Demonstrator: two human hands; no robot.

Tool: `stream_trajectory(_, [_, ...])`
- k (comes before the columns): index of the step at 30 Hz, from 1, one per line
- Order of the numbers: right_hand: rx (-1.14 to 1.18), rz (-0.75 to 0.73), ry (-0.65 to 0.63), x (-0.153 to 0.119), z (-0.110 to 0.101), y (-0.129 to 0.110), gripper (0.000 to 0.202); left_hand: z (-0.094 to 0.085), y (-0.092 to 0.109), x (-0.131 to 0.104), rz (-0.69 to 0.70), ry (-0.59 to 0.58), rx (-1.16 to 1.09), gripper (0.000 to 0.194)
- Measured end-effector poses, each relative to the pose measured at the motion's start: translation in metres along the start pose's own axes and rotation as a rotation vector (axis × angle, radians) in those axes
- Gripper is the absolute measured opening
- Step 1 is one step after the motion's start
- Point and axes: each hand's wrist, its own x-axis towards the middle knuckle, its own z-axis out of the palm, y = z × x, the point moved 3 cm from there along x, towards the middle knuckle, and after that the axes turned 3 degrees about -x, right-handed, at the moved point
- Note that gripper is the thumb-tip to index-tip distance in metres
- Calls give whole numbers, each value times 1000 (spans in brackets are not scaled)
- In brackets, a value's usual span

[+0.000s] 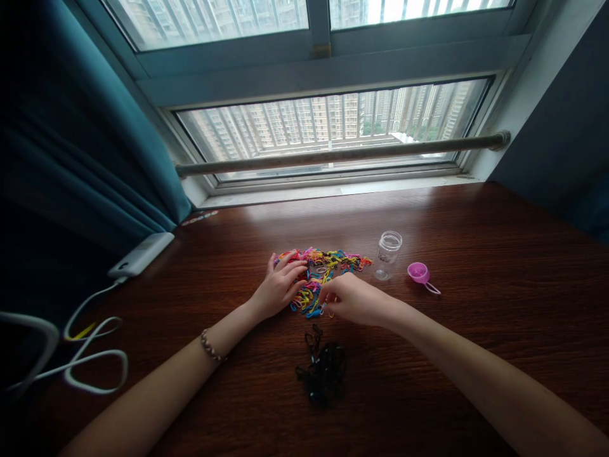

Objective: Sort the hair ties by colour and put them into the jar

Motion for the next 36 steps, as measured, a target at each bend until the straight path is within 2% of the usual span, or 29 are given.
stream_trajectory(4, [-26, 19, 61, 4, 1, 9, 17, 3, -1, 0, 27, -15, -4, 29])
stream_trajectory(10, [-57, 31, 122, 8, -1, 12, 17, 3, -7, -1, -47, 54, -22, 26])
stream_trajectory(12, [-92, 39, 188, 10, -2, 18, 18, 4, -7, -1, -42, 59, -37, 26])
stream_trajectory(16, [-210, 104, 415, 17, -5, 41, 22, 2, -6, -1, -22, 78, -79, 23])
stream_trajectory(18, [-233, 147, 466, 19, -4, 52, 24, 0, -5, 0, -31, 108, -122, 22])
stream_trajectory(22, [-242, 142, 448, 23, 2, 63, 28, -5, -8, 0, -91, 203, -268, 18])
stream_trajectory(25, [-266, 100, 445, 23, 7, 63, 31, -7, -14, 0, -156, 285, -397, 11])
stream_trajectory(29, [-303, 26, 426, 24, 14, 63, 33, -5, -24, -2, -264, 360, -514, 13])
stream_trajectory(36, [-261, 1, 431, 26, 17, 65, 35, -2, -28, -4, -361, 377, -539, 11])
